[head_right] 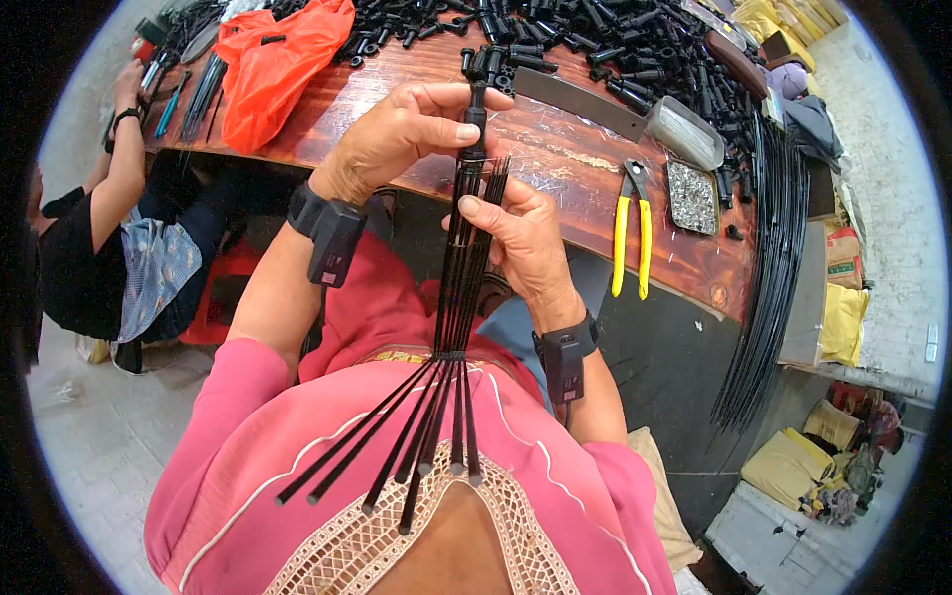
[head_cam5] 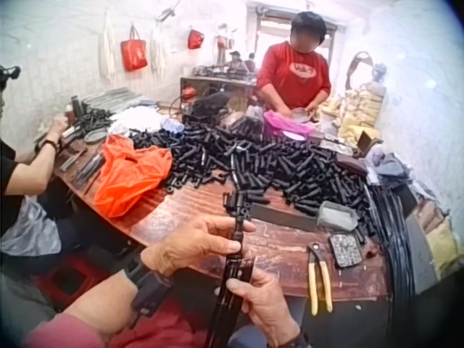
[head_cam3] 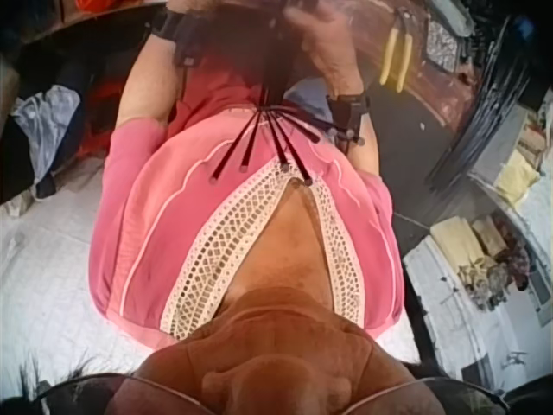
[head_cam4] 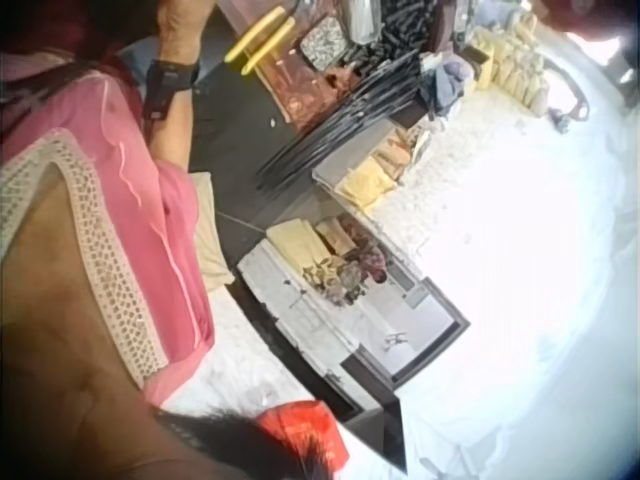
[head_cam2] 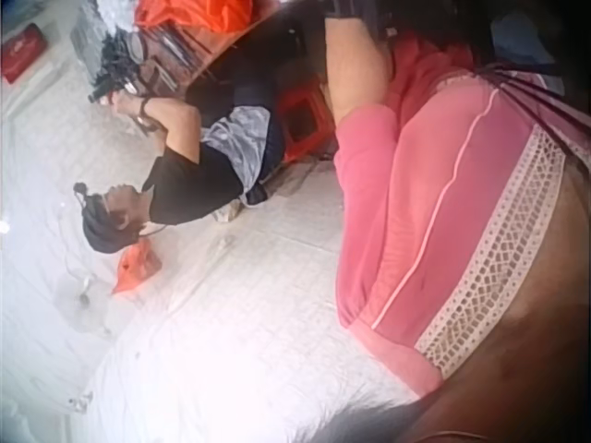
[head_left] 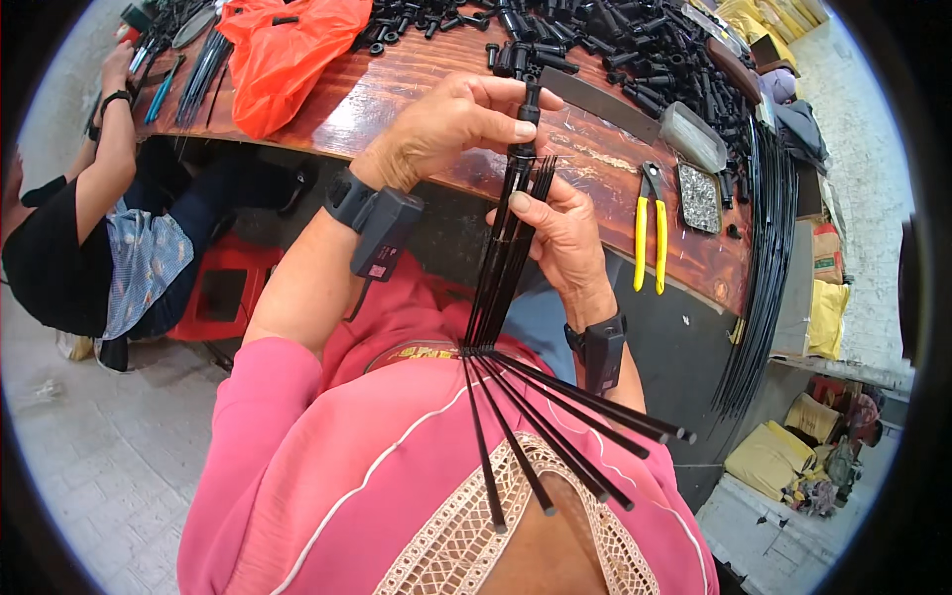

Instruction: Manually assemble and secure the black composite ribs into an umbrella frame hub using tools.

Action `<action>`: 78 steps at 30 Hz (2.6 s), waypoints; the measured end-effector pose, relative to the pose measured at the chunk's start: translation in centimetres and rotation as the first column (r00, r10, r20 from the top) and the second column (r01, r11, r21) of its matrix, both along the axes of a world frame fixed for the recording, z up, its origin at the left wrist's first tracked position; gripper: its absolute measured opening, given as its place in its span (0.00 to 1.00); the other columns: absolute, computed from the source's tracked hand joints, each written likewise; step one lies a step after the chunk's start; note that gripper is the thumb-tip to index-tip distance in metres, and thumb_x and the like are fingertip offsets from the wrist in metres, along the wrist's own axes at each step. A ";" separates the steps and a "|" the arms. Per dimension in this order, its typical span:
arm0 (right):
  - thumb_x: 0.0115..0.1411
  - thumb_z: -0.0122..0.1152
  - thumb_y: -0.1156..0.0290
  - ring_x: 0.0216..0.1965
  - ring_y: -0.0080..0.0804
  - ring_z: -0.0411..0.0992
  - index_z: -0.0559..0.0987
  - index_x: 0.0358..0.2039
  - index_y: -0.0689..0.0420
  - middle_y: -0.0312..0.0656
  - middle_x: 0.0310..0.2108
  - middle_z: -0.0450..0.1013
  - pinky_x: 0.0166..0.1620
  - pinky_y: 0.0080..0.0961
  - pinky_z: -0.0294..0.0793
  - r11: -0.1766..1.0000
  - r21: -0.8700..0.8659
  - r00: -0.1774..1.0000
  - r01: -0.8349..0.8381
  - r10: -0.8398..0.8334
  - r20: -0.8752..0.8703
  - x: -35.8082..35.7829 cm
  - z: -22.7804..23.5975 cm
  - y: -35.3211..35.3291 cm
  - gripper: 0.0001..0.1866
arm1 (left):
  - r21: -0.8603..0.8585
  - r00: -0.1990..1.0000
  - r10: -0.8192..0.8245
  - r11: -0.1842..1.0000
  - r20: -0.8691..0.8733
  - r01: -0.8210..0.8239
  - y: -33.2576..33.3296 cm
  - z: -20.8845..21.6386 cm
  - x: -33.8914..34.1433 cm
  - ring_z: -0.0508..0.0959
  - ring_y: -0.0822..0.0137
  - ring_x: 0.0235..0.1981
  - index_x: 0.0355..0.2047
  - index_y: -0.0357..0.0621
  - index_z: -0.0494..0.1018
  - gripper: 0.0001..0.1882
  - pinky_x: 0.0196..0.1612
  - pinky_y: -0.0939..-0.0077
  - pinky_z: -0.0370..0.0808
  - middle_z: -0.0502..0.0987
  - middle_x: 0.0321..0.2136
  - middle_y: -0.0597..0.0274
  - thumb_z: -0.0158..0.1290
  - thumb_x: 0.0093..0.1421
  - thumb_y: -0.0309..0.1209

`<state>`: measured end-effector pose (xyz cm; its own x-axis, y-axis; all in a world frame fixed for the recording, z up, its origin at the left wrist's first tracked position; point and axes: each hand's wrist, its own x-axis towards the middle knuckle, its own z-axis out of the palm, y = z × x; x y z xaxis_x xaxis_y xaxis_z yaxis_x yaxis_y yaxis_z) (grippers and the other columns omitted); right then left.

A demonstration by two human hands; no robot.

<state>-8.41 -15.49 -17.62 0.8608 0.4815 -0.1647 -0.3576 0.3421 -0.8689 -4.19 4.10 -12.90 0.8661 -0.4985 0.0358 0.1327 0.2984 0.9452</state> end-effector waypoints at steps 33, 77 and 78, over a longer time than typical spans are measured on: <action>0.54 0.67 0.71 0.23 0.19 0.75 0.79 0.40 0.60 0.40 0.28 0.79 0.19 0.10 0.64 1.000 0.029 1.000 -0.001 0.001 0.007 0.1 0.0 -0.9 0.13 | 0.161 0.997 0.075 0.984 -0.008 -0.073 -1.0 1.2 -2.0 0.80 0.61 0.43 0.57 0.39 0.67 0.34 0.44 0.70 0.80 0.77 0.44 0.50 0.55 0.47 0.13; 0.54 0.67 0.72 0.28 0.15 0.73 0.80 0.34 0.59 0.33 0.28 0.77 0.30 0.15 0.72 1.000 0.006 0.985 0.024 -0.025 0.169 0.8 1.6 -0.4 0.08 | 0.245 0.847 0.311 0.863 0.432 -0.441 -3.5 4.8 -11.3 0.76 0.67 0.27 0.27 0.34 0.77 0.09 0.46 0.62 0.73 0.78 0.23 0.58 0.62 0.51 0.28; 0.54 0.66 0.72 0.28 0.14 0.71 0.80 0.34 0.59 0.31 0.28 0.77 0.30 0.15 0.71 0.998 0.019 0.974 0.058 -0.061 0.219 0.7 1.6 0.1 0.07 | 0.270 0.758 0.585 0.710 0.288 -0.651 -4.1 4.5 -11.7 0.75 0.71 0.23 0.27 0.32 0.77 0.05 0.40 0.71 0.75 0.78 0.22 0.61 0.59 0.52 0.23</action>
